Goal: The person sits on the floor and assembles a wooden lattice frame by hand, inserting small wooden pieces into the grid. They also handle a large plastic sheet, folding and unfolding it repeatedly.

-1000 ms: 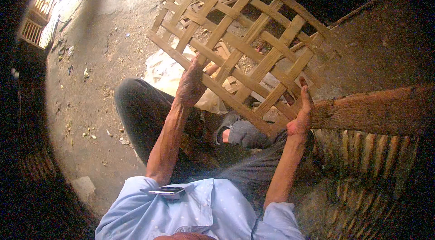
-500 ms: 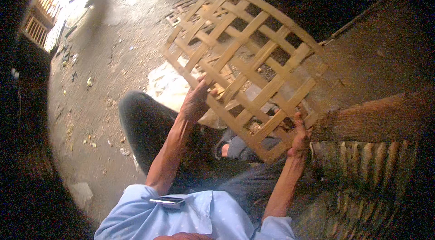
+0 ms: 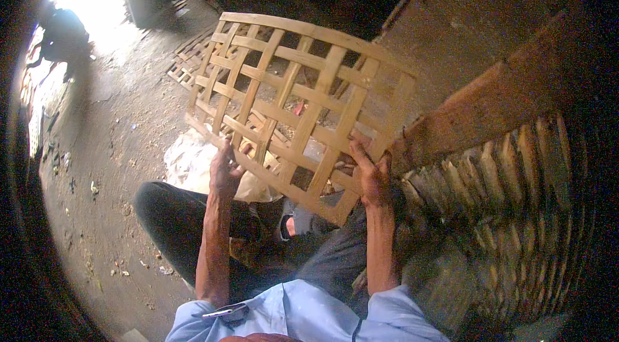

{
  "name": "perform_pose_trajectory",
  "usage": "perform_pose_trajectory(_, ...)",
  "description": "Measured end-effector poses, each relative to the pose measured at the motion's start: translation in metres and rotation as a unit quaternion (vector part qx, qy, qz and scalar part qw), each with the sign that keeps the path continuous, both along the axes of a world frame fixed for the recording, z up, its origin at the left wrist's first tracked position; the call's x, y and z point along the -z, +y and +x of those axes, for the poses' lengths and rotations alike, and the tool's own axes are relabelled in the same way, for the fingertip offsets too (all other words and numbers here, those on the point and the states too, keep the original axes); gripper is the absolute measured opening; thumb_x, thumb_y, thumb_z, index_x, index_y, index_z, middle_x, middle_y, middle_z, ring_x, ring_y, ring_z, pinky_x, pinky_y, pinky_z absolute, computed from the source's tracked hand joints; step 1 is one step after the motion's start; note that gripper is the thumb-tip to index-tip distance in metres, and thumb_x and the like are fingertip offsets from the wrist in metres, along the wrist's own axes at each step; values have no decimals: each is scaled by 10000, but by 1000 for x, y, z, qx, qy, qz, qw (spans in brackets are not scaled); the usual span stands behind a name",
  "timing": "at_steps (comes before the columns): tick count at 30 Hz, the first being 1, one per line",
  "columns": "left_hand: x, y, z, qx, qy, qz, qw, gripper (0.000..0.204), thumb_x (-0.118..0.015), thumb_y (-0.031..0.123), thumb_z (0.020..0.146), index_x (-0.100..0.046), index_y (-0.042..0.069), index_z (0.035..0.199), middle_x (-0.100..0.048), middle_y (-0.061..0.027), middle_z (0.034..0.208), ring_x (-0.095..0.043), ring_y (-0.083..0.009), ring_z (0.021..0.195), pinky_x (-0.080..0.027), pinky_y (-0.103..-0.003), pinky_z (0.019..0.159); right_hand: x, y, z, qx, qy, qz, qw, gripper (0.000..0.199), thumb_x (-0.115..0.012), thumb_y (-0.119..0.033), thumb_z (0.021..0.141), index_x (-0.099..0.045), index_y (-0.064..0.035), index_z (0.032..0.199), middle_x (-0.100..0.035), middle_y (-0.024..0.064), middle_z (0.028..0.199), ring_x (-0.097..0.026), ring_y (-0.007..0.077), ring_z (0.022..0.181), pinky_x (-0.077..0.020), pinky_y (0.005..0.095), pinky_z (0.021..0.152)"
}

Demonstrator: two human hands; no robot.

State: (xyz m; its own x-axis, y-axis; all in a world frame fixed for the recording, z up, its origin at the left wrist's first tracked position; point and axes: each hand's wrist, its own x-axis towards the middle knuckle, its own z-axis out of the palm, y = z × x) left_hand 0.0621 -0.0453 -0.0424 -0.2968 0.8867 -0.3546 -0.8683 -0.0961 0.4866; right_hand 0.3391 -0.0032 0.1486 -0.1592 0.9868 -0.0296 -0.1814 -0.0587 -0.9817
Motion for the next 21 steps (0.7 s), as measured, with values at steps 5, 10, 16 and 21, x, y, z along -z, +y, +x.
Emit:
perform_pose_trajectory(5, 15, 6, 4, -159, 314, -164, 922, 417, -573, 222, 1025, -526, 40, 1398, -617, -124, 1300, -605, -277, 1169, -570, -360, 841, -5, 0, 10, 0, -166, 118, 979, 403, -568, -157, 1032, -538, 84, 1354, -713, 240, 1080, -746, 312, 941, -665, 361, 696)
perform_pose_trajectory(10, -63, 17, 36, -90, 508, 107, 850, 220, -619, 60, 988, -680, 21, 1196, -715, -74, 1064, -681, -135, 929, -556, -288, 806, 15, -24, 7, 19, -202, 105, 974, 326, -600, -160, 1020, -647, 72, 1245, -734, 171, 1052, -746, 251, 925, -636, 315, 691)
perform_pose_trajectory(16, -166, 14, 60, -32, 638, 132, 758, 418, -790, 118, 854, -665, 138, 1253, -628, -102, 1259, -714, -226, 897, -591, -301, 721, 20, -48, 21, -55, -236, 103, 965, 310, -673, -92, 965, -632, 19, 1253, -714, 112, 1162, -678, 175, 1043, -586, 325, 856)
perform_pose_trajectory(21, -176, 10, 44, -47, 704, 151, 692, 525, -854, 209, 782, -677, 206, 1276, -634, -76, 1286, -689, -263, 997, -593, -357, 768, 2, -59, 23, -79, -251, 94, 960, 267, -686, -103, 958, -697, 61, 1170, -723, 128, 1104, -703, 209, 962, -629, 365, 795)
